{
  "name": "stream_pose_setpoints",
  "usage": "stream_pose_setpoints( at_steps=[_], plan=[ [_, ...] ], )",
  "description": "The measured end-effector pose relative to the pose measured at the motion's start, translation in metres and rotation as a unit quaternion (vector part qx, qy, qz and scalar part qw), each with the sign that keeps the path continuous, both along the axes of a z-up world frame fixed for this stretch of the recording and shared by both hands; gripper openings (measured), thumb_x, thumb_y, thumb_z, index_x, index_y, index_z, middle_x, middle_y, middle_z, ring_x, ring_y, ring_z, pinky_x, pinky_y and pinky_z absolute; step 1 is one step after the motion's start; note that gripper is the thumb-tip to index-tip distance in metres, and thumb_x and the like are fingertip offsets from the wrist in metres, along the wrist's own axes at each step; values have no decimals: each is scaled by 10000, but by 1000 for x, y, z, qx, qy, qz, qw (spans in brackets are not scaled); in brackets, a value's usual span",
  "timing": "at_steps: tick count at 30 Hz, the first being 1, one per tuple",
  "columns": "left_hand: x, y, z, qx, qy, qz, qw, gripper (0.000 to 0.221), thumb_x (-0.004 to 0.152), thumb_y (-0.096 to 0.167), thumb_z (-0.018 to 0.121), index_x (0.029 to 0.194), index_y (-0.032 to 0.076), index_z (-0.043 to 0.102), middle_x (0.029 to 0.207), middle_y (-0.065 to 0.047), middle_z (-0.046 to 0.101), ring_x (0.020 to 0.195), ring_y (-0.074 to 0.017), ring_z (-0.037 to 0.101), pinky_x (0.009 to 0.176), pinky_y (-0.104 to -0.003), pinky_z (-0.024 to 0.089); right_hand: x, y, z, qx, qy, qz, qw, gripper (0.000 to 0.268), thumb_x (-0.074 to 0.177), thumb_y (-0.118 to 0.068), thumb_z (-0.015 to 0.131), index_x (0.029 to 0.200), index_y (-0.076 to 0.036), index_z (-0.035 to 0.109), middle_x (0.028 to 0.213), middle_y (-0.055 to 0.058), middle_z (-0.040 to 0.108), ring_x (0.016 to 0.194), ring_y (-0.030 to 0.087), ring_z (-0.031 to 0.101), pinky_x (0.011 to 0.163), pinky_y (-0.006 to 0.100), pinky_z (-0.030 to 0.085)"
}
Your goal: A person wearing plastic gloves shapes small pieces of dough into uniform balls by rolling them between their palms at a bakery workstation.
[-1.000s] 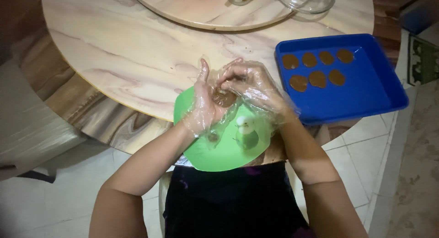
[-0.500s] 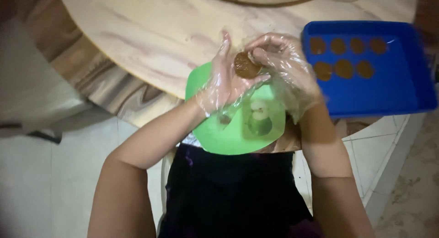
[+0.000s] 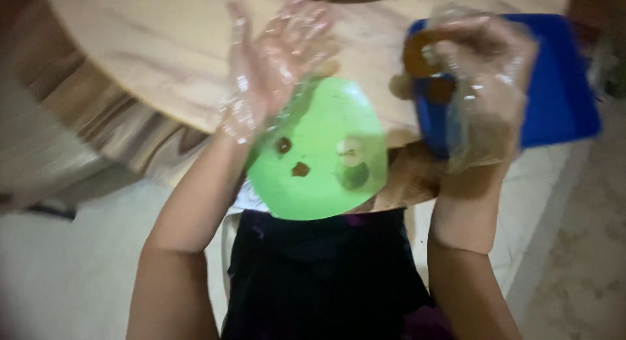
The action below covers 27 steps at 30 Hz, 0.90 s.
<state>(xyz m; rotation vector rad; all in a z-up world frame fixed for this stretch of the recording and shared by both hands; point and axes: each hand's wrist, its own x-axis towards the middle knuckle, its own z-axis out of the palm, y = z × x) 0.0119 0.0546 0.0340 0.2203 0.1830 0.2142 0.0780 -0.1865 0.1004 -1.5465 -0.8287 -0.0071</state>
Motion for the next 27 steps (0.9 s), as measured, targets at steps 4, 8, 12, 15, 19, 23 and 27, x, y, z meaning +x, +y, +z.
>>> stream_pose_setpoints(
  at_steps=[4, 8, 12, 15, 19, 23, 27],
  plan=[
    [5, -1, -17, -57, -68, -49, 995, 986, 804, 629, 417, 1554, 6, 280, 1589, -298, 326, 1443, -473, 351, 1118, -711, 328, 95, -100, -35, -69, -115, -83, 988, 181, 1007, 67, 692, 1163, -22, 676, 1219, 136, 718, 1174, 240, 701, 1124, 357, 555],
    [3, -8, -14, -10, -93, -64, 994, 1016, 792, 580, 486, 1572, 14, 163, 1617, -308, 220, 1474, -469, 278, 1158, -692, 295, 118, -168, -43, -30, -60, -131, 989, 179, 1129, 25, 691, 1244, -90, 617, 1308, 117, 687, 1244, 248, 694, 1060, 321, 606],
    [3, -8, -17, 2, -77, -49, 996, 1016, 780, 547, 550, 1559, -18, 225, 1600, -326, 264, 1474, -477, 290, 1151, -689, 307, 159, -202, -77, -151, -5, -279, 948, 199, 969, -153, 803, 1119, -224, 694, 1151, -14, 732, 1040, 138, 719, 929, 287, 608],
    [1, -7, -17, 31, -90, -55, 994, 993, 819, 554, 529, 1564, -10, 193, 1604, -316, 256, 1477, -469, 293, 1167, -661, 321, 178, -195, -88, -208, -73, -180, 959, 105, 1050, -54, 743, 1147, -73, 706, 1229, 131, 717, 1083, 244, 706, 949, 366, 588],
    [3, -7, -18, 0, -67, -50, 996, 974, 805, 533, 560, 1559, 0, 249, 1606, -298, 270, 1474, -475, 297, 1138, -668, 350, 203, -186, -107, -230, -38, -209, 950, 130, 929, -15, 736, 1051, -60, 741, 1159, 122, 752, 926, 203, 729, 767, 303, 625],
    [3, -7, -17, 42, -15, -43, 998, 986, 727, 563, 609, 1506, -1, 394, 1582, -278, 379, 1455, -425, 392, 1105, -622, 419, 204, -172, -102, -352, 39, -274, 894, 117, 949, -44, 755, 1043, -113, 763, 1194, 73, 747, 1111, 215, 691, 977, 388, 570],
    [1, -9, -12, 23, -6, -43, 999, 977, 729, 544, 611, 1506, -5, 392, 1567, -285, 395, 1466, -431, 375, 1140, -627, 373, 198, -168, -99, -366, 28, -277, 888, 178, 925, -62, 796, 1089, -131, 784, 1169, 75, 748, 1095, 232, 695, 992, 396, 563]
  ],
)
